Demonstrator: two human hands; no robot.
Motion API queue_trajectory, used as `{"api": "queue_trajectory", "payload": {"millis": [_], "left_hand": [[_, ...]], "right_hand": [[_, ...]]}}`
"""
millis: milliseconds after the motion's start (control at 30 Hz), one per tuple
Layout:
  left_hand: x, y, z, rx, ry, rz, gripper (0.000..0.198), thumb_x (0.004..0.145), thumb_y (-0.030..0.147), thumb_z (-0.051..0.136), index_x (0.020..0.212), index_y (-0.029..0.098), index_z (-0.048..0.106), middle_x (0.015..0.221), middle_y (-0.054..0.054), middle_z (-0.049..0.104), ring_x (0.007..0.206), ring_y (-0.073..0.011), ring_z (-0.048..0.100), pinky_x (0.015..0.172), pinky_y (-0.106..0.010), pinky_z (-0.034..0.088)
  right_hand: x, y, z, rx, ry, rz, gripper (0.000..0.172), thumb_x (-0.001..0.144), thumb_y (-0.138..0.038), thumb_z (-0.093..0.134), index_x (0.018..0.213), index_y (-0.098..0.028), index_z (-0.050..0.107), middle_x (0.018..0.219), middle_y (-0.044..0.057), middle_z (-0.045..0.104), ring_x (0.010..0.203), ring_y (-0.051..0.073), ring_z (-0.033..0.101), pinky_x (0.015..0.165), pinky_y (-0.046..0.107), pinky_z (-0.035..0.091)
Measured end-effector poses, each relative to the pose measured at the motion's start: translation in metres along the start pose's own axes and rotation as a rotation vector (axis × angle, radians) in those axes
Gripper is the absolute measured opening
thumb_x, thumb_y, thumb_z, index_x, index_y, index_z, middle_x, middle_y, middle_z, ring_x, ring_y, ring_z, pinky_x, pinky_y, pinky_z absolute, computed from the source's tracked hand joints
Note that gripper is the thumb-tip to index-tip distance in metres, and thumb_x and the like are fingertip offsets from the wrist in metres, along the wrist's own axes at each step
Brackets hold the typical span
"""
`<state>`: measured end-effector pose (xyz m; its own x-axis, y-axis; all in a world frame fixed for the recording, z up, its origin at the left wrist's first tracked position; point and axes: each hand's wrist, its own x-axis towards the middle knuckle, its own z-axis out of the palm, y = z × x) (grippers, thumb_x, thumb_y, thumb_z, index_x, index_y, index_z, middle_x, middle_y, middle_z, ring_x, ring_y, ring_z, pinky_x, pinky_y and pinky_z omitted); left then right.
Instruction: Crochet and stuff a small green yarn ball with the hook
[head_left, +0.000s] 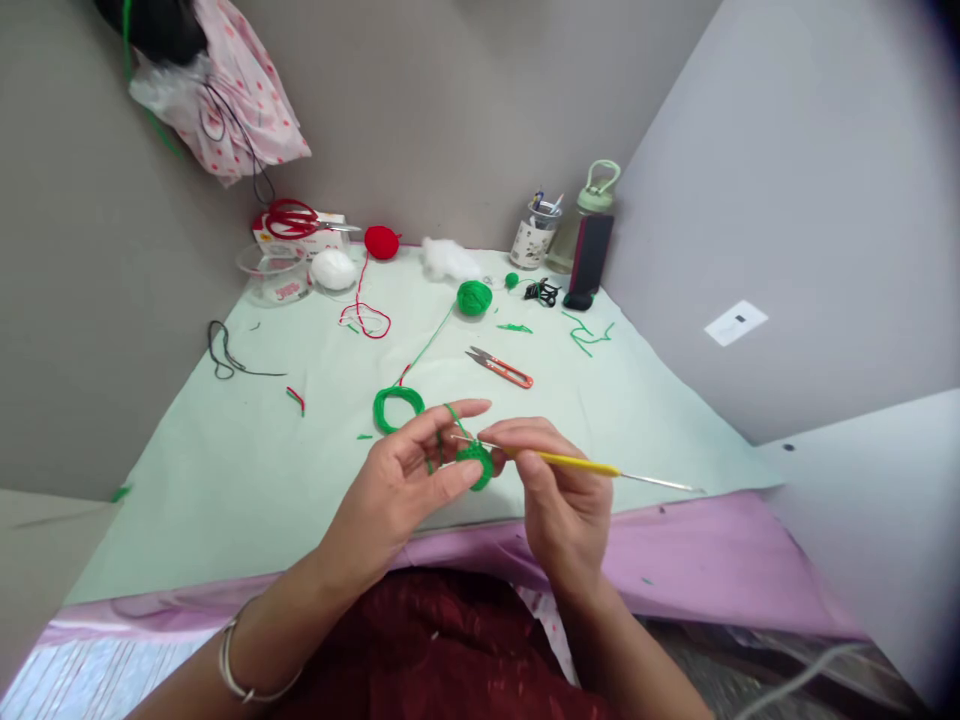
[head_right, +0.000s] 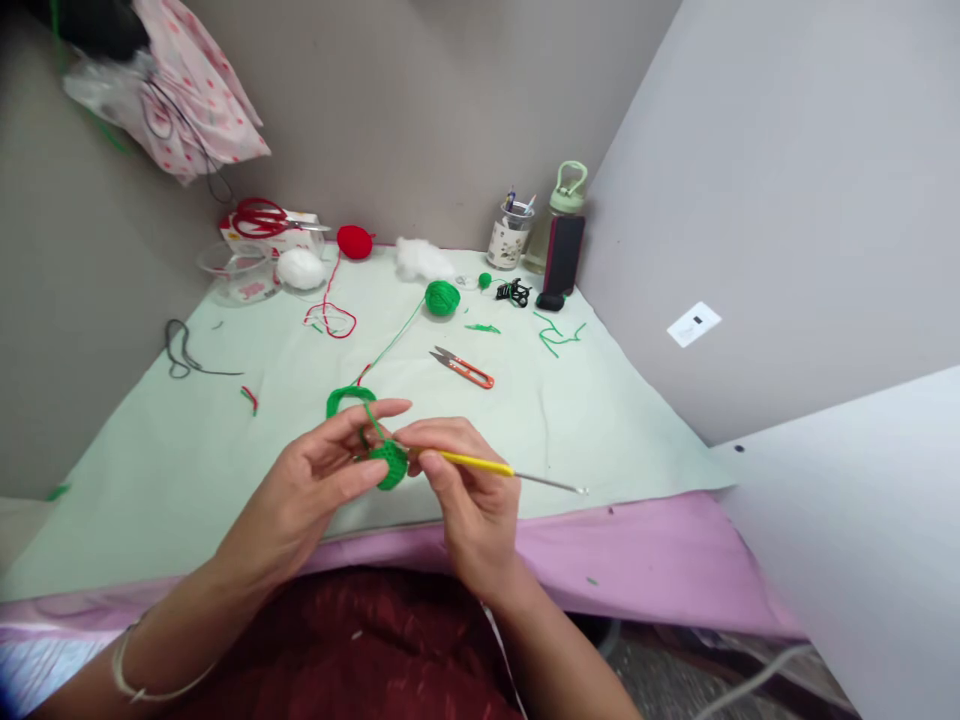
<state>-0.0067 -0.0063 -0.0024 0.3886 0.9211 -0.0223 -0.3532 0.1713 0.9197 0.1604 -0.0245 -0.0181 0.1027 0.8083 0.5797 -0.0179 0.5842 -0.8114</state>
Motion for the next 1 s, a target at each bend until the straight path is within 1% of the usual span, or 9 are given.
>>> {"api": "queue_trajectory", "payload": {"millis": [133,267,333,400,567,667,767,867,1000], "left_hand": [[-0.002,-0.004,0.008,-0.008,0.137,0.066,0.050,0.086,0.026,0.089,0.132,0.038,0.077,0.092,0.003,0.066,0.097,-0.0124,0.062,0.095,-0.024,0.049],[0.000,-0.005,0.012,-0.297,0.036,-0.151,0.050,0.082,0.033,0.092,0.131,0.032,0.080,0.094,0.001,0.071,0.094,-0.0126,0.065,0.091,-0.023,0.052],[0.003,-0.003,0.009,-0.418,-0.014,-0.246,0.046,0.079,0.035,0.093,0.123,0.025,0.083,0.093,-0.002,0.071,0.092,-0.0130,0.065,0.090,-0.024,0.054],[0.006,0.000,0.006,-0.464,0.000,-0.245,0.041,0.079,0.033,0.092,0.117,0.021,0.086,0.092,-0.002,0.070,0.088,-0.0128,0.064,0.091,-0.026,0.055],[0.007,0.002,0.003,-0.262,0.017,-0.132,0.036,0.087,0.029,0.084,0.122,0.023,0.083,0.097,-0.003,0.073,0.091,-0.0159,0.064,0.091,-0.029,0.052],[0.005,0.000,0.002,-0.068,-0.083,-0.052,0.039,0.093,0.029,0.079,0.132,0.029,0.079,0.118,-0.006,0.077,0.111,-0.0225,0.066,0.100,-0.034,0.050],[0.004,0.002,0.000,0.065,-0.110,-0.026,0.042,0.094,0.030,0.079,0.136,0.033,0.076,0.121,-0.004,0.077,0.121,-0.0250,0.065,0.108,-0.037,0.047],[0.004,0.006,0.000,0.106,-0.057,-0.028,0.046,0.089,0.029,0.084,0.134,0.033,0.077,0.104,-0.002,0.074,0.110,-0.0230,0.068,0.104,-0.036,0.047],[-0.001,0.007,0.001,0.091,-0.020,-0.021,0.041,0.090,0.035,0.083,0.130,0.033,0.078,0.086,0.001,0.064,0.083,-0.0159,0.061,0.084,-0.030,0.051]], "right_hand": [[-0.006,0.002,0.000,-0.316,-0.040,-0.179,0.035,0.103,-0.011,0.062,0.127,-0.030,0.077,0.108,0.006,0.079,0.089,0.018,0.073,0.074,0.034,0.062],[-0.010,0.007,-0.004,-0.588,-0.048,-0.480,0.041,0.098,-0.008,0.068,0.132,-0.029,0.076,0.119,0.009,0.078,0.101,0.022,0.074,0.079,0.036,0.064],[-0.007,0.007,-0.006,-0.471,0.000,-0.403,0.033,0.101,-0.011,0.064,0.125,-0.027,0.078,0.110,0.008,0.079,0.094,0.020,0.074,0.075,0.035,0.063],[-0.001,0.007,-0.006,-0.258,0.083,-0.213,0.024,0.104,-0.017,0.060,0.114,-0.025,0.080,0.095,0.006,0.077,0.079,0.018,0.071,0.069,0.033,0.061],[0.010,0.007,-0.004,0.151,0.097,0.083,0.019,0.102,-0.034,0.067,0.095,-0.025,0.082,0.083,0.004,0.074,0.063,0.015,0.064,0.057,0.029,0.056],[0.009,0.011,-0.005,0.130,0.074,0.130,0.017,0.101,-0.037,0.071,0.097,-0.026,0.083,0.088,0.005,0.078,0.076,0.017,0.069,0.067,0.030,0.058],[0.009,0.012,-0.007,0.151,0.082,0.164,0.016,0.100,-0.038,0.072,0.098,-0.026,0.084,0.087,0.004,0.079,0.075,0.016,0.069,0.067,0.029,0.057],[0.008,0.010,-0.009,0.197,0.075,0.183,0.016,0.100,-0.036,0.072,0.097,-0.026,0.084,0.084,0.003,0.078,0.070,0.015,0.066,0.062,0.028,0.055],[0.000,0.001,-0.007,0.057,-0.014,0.079,0.017,0.104,-0.028,0.066,0.103,-0.026,0.082,0.092,0.005,0.080,0.075,0.016,0.069,0.064,0.030,0.058]]}}
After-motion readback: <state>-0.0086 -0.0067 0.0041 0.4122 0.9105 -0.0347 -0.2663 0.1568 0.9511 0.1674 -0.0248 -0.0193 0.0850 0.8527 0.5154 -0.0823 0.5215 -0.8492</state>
